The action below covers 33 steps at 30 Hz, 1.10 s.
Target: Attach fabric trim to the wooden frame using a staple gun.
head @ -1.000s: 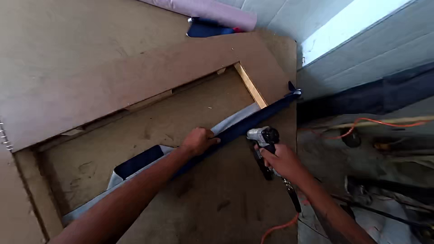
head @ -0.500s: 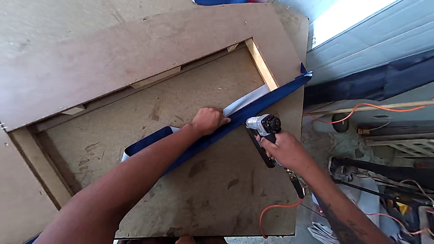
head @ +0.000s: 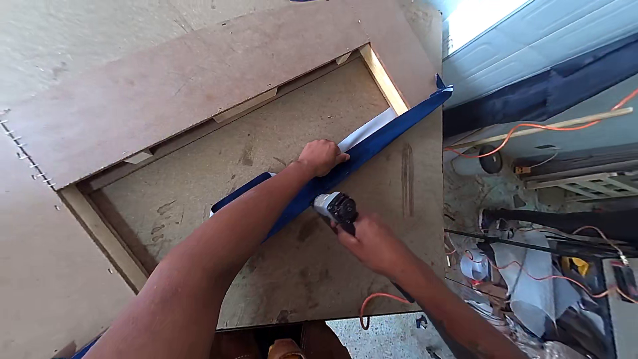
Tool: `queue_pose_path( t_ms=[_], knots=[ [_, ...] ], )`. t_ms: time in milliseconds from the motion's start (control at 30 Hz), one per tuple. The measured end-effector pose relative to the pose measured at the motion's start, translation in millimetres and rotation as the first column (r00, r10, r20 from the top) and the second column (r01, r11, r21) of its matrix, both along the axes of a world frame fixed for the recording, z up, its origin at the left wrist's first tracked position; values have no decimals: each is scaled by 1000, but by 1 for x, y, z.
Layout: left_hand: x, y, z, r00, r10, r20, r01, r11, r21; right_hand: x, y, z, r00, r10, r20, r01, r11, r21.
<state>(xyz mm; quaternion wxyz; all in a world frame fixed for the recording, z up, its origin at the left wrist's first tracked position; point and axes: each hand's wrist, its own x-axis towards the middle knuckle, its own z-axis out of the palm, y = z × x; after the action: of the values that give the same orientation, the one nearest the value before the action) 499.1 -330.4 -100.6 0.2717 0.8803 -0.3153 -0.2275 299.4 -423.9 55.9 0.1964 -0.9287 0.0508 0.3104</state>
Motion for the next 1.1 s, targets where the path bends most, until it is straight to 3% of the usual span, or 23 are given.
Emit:
queue_pose_path(
  t_ms=[133, 300, 400, 533, 633, 733, 833, 967, 1100],
  knots=[
    [-5, -1, 22, 985, 76, -156, -87, 994, -64, -22, 24, 3, 1000, -16, 2, 16, 997, 70],
    [-59, -23, 51, 992, 125, 7, -125, 991, 51, -91, -16, 16, 997, -73, 9, 71, 984, 164],
    [-89, -15, 65, 989, 139, 52, -145, 981, 130, -144, -83, 13, 972, -234, 31, 226, 960, 164],
    [-135, 8, 74, 993, 116, -2, -110, 953, 283, -194, -215, -5, 855, -518, 24, 510, 848, 144],
    [-127, -60, 102, 997, 57, -58, -35, 946, 322, -209, -315, -11, 809, -587, 32, 581, 807, 109],
    [-89, -159, 98, 990, -139, -27, 140, 922, 360, -187, -377, -4, 848, -518, 111, 513, 855, 72],
    [-73, -191, 70, 950, -304, -79, 313, 894, 322, -149, -405, 13, 866, -472, 167, 459, 882, 109],
    [-76, -170, 42, 944, -130, -303, 123, 991, -45, -90, -405, 19, 884, -451, 123, 407, 873, 269],
    [-72, -166, 24, 939, -58, -339, -28, 970, -243, -18, -389, 14, 923, -356, 147, 313, 915, 256]
  ],
)
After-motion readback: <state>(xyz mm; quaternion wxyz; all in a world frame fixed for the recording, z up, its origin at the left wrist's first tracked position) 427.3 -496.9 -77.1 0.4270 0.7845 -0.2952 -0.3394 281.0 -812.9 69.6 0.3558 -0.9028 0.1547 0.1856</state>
